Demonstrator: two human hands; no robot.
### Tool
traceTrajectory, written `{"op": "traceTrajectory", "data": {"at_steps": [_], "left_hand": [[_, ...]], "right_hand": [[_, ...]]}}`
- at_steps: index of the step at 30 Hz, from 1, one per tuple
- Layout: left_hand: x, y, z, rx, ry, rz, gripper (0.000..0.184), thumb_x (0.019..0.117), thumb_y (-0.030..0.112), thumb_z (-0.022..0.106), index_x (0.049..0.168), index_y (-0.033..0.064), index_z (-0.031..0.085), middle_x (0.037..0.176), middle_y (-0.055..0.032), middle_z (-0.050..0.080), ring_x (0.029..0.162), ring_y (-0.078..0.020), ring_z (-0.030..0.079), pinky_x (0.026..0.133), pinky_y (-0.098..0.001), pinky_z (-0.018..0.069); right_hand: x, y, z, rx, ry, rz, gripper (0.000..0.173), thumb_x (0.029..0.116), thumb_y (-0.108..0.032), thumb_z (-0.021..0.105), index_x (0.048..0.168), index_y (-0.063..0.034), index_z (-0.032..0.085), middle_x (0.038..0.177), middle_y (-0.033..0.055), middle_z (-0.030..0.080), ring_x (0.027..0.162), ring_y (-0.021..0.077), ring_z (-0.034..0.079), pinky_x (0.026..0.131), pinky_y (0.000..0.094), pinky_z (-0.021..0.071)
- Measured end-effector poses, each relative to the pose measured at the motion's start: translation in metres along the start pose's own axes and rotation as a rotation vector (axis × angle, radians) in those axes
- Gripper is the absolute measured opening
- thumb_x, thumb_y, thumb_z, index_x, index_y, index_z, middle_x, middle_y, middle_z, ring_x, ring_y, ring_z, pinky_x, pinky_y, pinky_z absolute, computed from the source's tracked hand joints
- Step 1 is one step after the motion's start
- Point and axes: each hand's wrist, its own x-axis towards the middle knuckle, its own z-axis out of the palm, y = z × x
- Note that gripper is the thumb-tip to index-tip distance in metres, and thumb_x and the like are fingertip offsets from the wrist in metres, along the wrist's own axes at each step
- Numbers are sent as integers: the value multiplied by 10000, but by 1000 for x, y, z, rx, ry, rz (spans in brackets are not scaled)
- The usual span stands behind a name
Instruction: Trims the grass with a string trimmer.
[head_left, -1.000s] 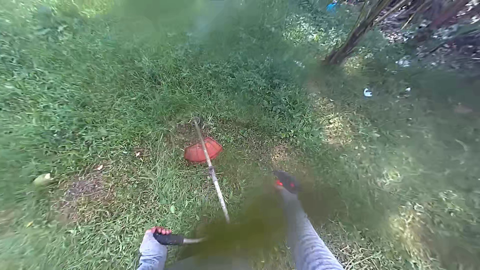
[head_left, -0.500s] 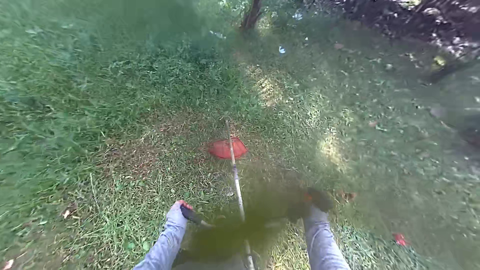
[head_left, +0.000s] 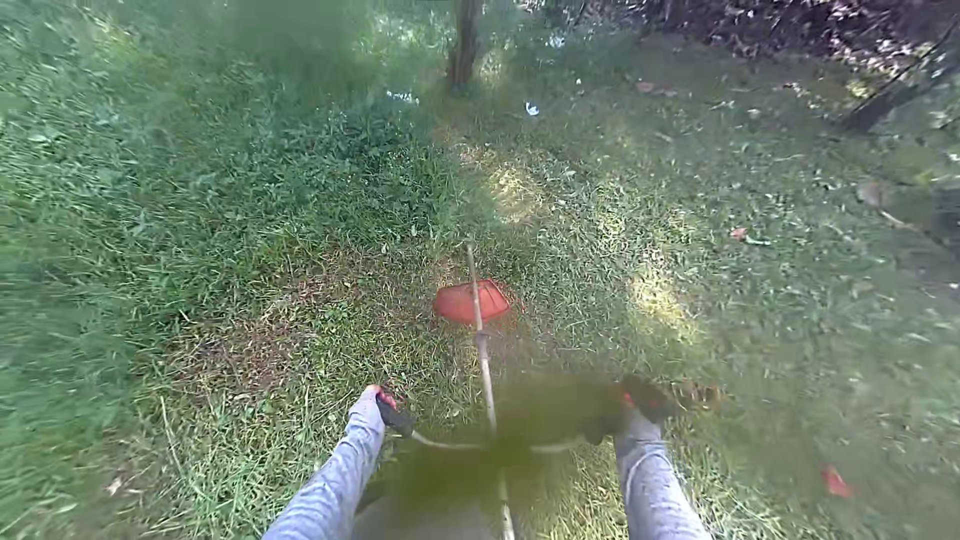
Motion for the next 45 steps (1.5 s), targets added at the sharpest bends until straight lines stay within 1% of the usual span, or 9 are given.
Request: {"op": "traceTrajectory", "data": {"at_steps": [4, 9, 20, 22, 26, 32, 35, 37, 45], "left_hand": [[-11, 6, -30, -101, 81, 26, 372, 1125, 273, 330, 867, 77, 512, 618, -39, 536, 543, -192, 581, 579, -382, 556], [-23, 12, -76, -195, 139, 82, 395, 1136, 275, 276, 882, 72, 501, 619, -40, 545, 561, -191, 599, 609, -380, 570], [-32, 23, -190, -516, 445, 226, 429, 1120, 326, 237, 820, 133, 475, 578, -11, 533, 534, -201, 601, 593, -436, 578], [-32, 32, -202, -521, 491, 254, 430, 1120, 327, 229, 826, 134, 478, 581, -11, 537, 541, -196, 606, 598, -427, 581], [-19, 62, -214, -550, 511, 282, 464, 1114, 359, 221, 780, 154, 469, 556, 3, 530, 514, -187, 598, 569, -404, 575], [37, 133, -191, -489, 448, 238, 399, 1113, 338, 250, 835, 146, 465, 587, -5, 524, 550, -189, 603, 603, -423, 580], [75, 166, -157, -413, 389, 178, 416, 1122, 347, 243, 849, 129, 468, 597, -14, 522, 554, -194, 598, 606, -420, 576], [100, 174, -132, -364, 326, 161, 425, 1123, 361, 252, 865, 115, 484, 617, -27, 541, 576, -214, 610, 626, -445, 576], [136, 185, -3, -140, 107, 35, 380, 1123, 298, 286, 851, 109, 474, 595, -22, 514, 533, -193, 580, 589, -416, 574]], "right_hand": [[2, -45, 34, -421, -234, 110, 420, 1050, 21, 363, 1465, 84, 378, 1394, 239, 513, 1138, 196, 554, 1025, 307, 426], [38, -26, 94, -21, -216, 17, 283, 1069, -54, 401, 1327, 56, 441, 907, 84, 477, 682, 83, 466, 664, 243, 462], [-77, -115, 237, -19, -469, -596, 270, 974, 47, 475, 1191, 205, 507, 858, 228, 604, 668, 165, 573, 612, 258, 515], [-119, -177, 240, -346, -691, -202, 405, 1071, -3, 384, 1474, 34, 360, 1242, 153, 567, 1025, 146, 578, 941, 285, 478], [-87, -161, 319, -46, -679, -301, 317, 996, 48, 499, 1311, 85, 500, 894, 97, 593, 687, 93, 558, 668, 257, 524], [-46, -200, 373, -69, -614, -318, 351, 961, 46, 507, 1305, 111, 503, 918, 159, 632, 714, 146, 610, 664, 302, 548], [-68, -261, 341, -59, -566, -23, 341, 1070, -19, 410, 1409, 3, 437, 1097, 136, 593, 867, 174, 584, 848, 328, 513], [-40, -242, 339, 75, -390, -192, 254, 1015, 28, 478, 1263, 79, 500, 870, 106, 567, 648, 109, 546, 634, 263, 526], [20, -191, 219, 214, -67, -81, 284, 1004, 25, 510, 1284, 71, 500, 873, 96, 573, 643, 94, 545, 628, 255, 525]]}}
